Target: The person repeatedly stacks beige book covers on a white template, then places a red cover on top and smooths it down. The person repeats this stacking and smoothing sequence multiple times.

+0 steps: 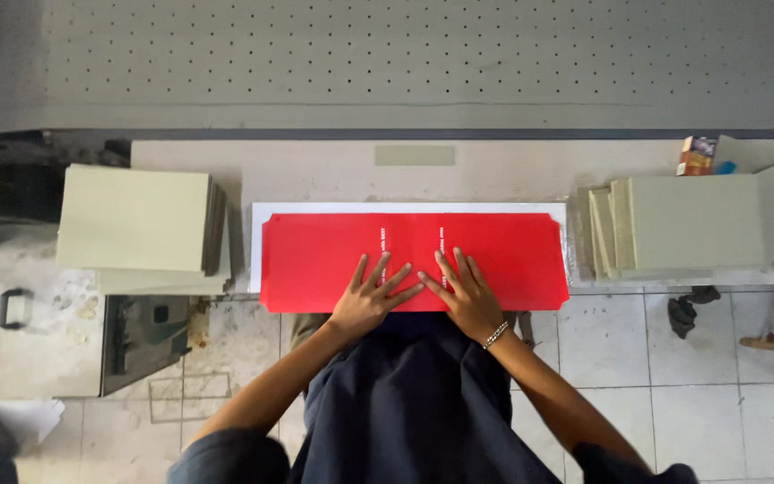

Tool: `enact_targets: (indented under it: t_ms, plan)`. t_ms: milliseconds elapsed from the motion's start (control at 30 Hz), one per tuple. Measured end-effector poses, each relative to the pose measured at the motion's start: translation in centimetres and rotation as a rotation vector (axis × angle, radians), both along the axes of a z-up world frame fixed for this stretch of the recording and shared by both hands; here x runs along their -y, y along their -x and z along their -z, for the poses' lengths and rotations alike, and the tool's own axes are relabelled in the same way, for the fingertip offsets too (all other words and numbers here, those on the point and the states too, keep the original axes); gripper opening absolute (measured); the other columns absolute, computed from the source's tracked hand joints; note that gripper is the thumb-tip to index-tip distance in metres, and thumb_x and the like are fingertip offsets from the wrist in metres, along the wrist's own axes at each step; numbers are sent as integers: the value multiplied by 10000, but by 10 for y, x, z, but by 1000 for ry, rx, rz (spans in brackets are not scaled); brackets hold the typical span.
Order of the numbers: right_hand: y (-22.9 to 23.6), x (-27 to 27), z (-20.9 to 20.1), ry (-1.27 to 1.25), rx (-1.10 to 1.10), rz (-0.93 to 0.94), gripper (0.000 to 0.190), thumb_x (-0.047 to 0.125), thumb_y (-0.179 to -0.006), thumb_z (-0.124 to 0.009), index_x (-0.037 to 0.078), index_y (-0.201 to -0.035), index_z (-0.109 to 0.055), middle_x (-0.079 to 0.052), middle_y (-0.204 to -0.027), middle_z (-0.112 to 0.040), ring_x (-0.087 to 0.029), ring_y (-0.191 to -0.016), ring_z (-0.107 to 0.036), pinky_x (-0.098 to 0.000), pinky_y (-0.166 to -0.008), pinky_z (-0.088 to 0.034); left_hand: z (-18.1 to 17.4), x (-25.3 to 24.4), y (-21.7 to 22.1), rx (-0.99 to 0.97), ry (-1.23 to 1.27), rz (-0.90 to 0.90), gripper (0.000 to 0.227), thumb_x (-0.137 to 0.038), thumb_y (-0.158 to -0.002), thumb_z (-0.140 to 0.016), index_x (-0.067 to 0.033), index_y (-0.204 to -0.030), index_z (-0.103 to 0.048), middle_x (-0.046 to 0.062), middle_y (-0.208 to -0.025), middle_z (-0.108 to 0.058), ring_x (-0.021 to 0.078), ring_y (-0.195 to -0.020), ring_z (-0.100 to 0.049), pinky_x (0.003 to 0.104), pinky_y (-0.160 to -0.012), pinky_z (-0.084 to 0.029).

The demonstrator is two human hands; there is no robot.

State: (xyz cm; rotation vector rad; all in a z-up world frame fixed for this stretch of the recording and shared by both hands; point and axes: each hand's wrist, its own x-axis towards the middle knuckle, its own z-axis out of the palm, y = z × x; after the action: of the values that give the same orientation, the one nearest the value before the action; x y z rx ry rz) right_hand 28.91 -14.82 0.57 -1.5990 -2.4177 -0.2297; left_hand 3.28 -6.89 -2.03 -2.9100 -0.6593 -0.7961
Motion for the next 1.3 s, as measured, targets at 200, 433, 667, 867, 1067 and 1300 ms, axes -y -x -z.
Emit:
enact_targets:
  t_ms: [200,433,667,867,1067,1300]
  plan:
    - [-109,-11,-58,131,56,219,499,194,-898,-653,391,-1354,-610,-27,-1478,-522,-323,-1310,-561,-425,-1052,-503,-119,-70,69,-447,343,-311,403,-113,-807,-683,-205,-1191,-764,39,-1100,-780,290,-1094,-716,454,-882,-587]
    - [-230,-55,-122,484,-493,584,220,234,-842,-818,246,-1062,-823,4,-1212,-771,-276,-1168,-703,-391,-977,-550,-116,-176,177,71,989,-579,250,-113,-829,-805,-250,-1037,-825,-8,-1160,-769,316,-1105,-718,448,-918,-557]
    - [-278,-164,-79,212,-1099,761,481,417,-865,-913,41,-1121,-758,-109,-1058,-738,-203,-990,-665,-359,-850,-520,-161,-268,136,515,1079,-715,430,-320,-828,-885,-75,-1155,-752,191,-1225,-711,411,-1177,-656,525,-992,-517]
    - [-320,-365,20,-174,-814,1167,507,731,-767,-850,297,-1017,-770,77,-812,-706,-202,-877,-730,-406,-801,-560,-130,-410,53,459,626,-1275,931,-664,-987,-687,-54,-1596,-335,305,-1590,-312,476,-1455,-382,658,-1180,-307]
    - [-105,-228,-61,-77,-844,680,422,457,-994,-691,43,-1069,-711,-172,-1012,-724,-343,-1029,-684,-458,-917,-543,-123,-254,-30,329,364,-575,705,-288,-869,-799,-170,-1489,-485,290,-1623,-249,587,-1465,-266,802,-1063,-320]
    - [-40,-51,3,-119,-814,588,194,238,-978,-639,110,-1104,-712,-67,-1085,-705,-214,-969,-665,-313,-839,-552,-9,-76,28,304,576,-569,600,-308,-978,-650,-233,-1534,-437,205,-1690,-231,458,-1575,-148,607,-1214,-207]
